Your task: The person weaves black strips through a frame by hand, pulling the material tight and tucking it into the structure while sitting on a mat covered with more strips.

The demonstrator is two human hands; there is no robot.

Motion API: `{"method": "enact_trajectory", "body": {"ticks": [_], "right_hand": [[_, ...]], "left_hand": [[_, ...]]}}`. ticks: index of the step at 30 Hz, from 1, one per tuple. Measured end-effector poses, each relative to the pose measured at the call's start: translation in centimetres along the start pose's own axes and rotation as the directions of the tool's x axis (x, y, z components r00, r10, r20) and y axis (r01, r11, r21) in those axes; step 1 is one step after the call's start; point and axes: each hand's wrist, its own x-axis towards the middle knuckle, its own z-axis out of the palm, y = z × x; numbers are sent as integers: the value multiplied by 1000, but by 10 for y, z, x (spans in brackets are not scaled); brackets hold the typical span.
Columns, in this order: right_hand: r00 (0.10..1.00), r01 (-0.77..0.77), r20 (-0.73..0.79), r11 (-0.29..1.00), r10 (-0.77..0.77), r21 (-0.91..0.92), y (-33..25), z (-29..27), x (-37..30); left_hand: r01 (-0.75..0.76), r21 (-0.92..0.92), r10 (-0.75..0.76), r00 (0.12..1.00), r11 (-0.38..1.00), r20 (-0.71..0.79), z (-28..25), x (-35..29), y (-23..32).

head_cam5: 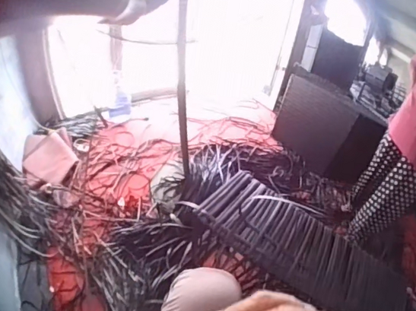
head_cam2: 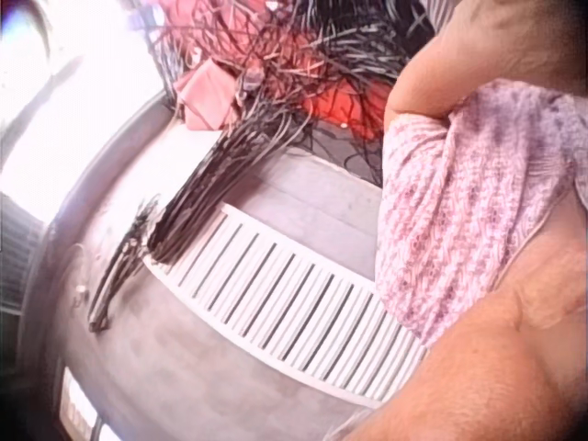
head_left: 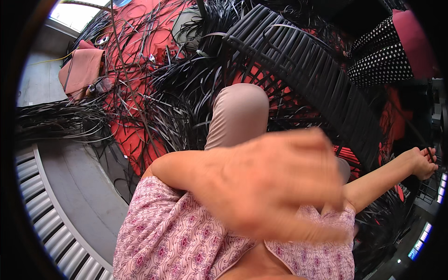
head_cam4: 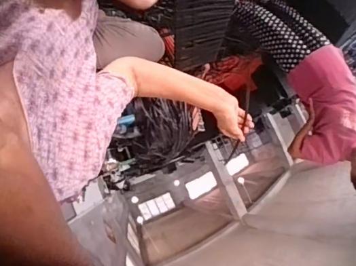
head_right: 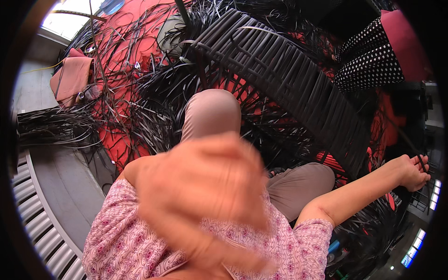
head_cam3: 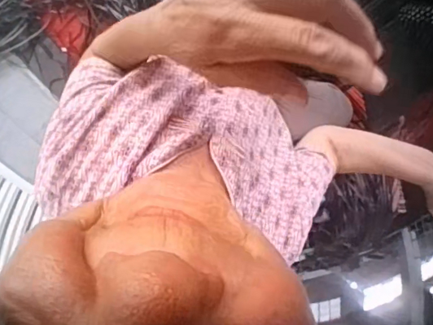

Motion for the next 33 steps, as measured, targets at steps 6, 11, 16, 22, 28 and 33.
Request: {"method": "enact_trajectory", "body": {"ticks": [6, 11, 16, 22, 28, 33], "right_hand": [[830, -553, 367, 706, 421, 441, 29, 19, 98], [444, -749, 772, 662, 455, 41, 2, 70, 89], [50, -236, 910, 891, 411, -389, -77, 163, -221], [-385, 158, 782, 870, 489, -466, -11, 131, -397], [-417, 192, 664, 774, 621, -603, 13, 117, -441], [-325, 316, 790, 847, 520, -428, 28, 118, -437]], "left_hand": [[531, 749, -249, 847, 396, -469, -24, -37, -174], [429, 769, -530, 836, 474, -140, 15, -55, -216], [373, 857, -647, 760, 356, -62, 13, -64, -223], [277, 858, -614, 787, 432, 55, 7, -62, -219], [244, 819, -474, 880, 519, 38, 6, -73, -220], [274, 831, -580, 811, 485, 71, 5, -68, -215]]}}
